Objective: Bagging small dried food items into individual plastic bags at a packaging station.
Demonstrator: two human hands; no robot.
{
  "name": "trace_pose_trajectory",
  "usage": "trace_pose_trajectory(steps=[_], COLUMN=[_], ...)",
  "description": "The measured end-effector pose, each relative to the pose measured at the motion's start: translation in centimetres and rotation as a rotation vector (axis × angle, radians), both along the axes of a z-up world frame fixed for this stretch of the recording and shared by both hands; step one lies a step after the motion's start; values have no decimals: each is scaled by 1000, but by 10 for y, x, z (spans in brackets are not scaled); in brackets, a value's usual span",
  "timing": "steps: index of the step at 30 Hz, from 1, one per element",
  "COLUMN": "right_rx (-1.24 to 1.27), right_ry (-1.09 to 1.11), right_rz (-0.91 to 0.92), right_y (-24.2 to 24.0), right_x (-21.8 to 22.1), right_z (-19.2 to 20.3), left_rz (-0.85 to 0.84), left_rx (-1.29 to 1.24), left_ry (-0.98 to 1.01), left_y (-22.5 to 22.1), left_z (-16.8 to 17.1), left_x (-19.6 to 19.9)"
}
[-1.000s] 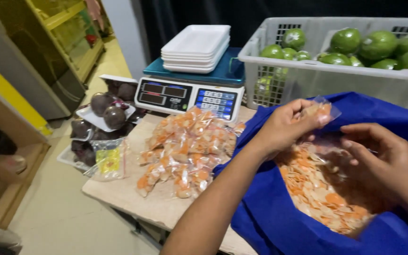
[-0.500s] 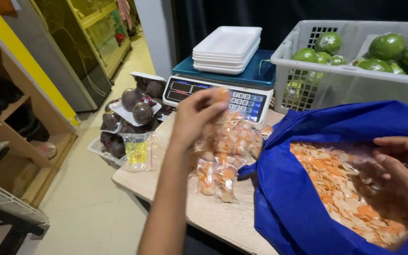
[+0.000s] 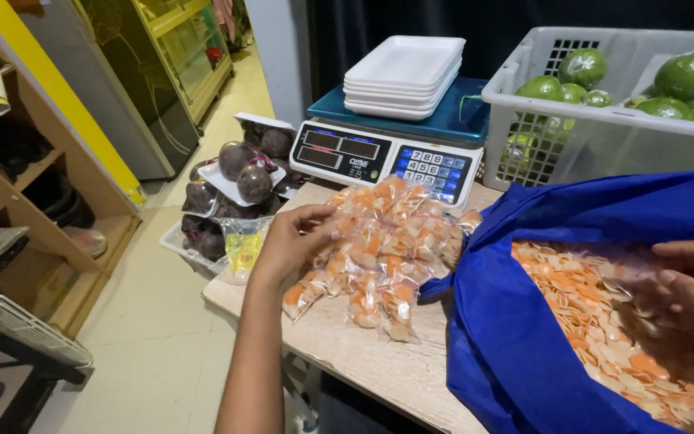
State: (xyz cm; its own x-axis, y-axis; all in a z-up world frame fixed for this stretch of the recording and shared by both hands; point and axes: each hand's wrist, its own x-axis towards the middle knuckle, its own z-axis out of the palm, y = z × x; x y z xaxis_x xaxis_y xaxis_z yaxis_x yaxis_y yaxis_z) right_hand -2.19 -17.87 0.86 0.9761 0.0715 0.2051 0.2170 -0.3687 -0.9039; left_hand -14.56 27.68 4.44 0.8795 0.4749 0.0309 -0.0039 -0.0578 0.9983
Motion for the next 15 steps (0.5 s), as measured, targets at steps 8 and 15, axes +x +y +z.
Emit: trace_pose_trajectory(steps=[8, 15], right_rx=[-120, -60], right_ry=[-173, -156], right_rz=[43, 47], right_y=[-19, -13], right_x=[23, 16], right_z=[-26, -19], left_rz=[73, 100], left_rx=[107, 152], left_ry=[-65, -102], left_y=[1, 12], left_z=[-8, -21], left_x=[-1, 5])
